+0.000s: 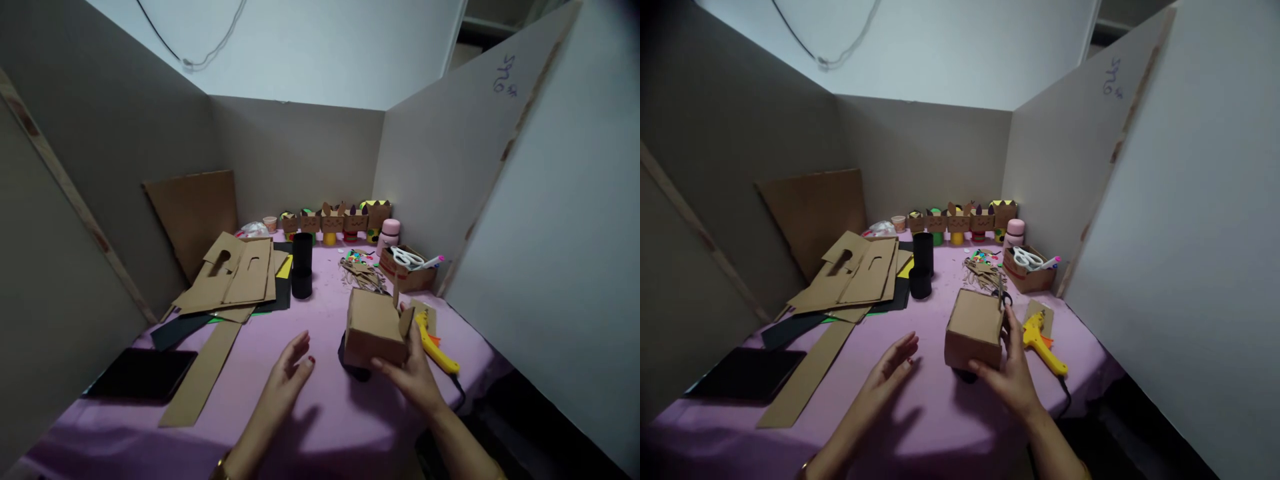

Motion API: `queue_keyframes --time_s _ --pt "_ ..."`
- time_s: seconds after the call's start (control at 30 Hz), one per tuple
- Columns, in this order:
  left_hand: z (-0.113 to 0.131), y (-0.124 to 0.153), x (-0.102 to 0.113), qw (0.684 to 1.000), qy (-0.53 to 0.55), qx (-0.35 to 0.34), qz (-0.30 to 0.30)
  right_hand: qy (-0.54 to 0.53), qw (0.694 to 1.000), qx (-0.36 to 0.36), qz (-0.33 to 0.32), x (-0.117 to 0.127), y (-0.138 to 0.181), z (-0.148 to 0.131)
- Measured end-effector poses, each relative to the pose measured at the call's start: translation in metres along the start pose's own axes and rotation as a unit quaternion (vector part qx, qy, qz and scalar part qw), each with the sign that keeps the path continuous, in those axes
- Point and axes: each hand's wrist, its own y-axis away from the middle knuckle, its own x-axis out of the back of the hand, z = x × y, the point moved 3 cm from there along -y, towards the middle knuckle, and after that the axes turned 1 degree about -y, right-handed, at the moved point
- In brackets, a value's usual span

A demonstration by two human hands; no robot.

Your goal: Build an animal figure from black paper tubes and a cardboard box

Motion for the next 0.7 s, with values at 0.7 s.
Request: queue_keyframes --time_s 0.7 --pt "-0.001 0.008 -0.049 0.977 -0.152 -0.095 -0.120 0.022 0.999 0.016 0.021 -0.003 0.002 -0.002"
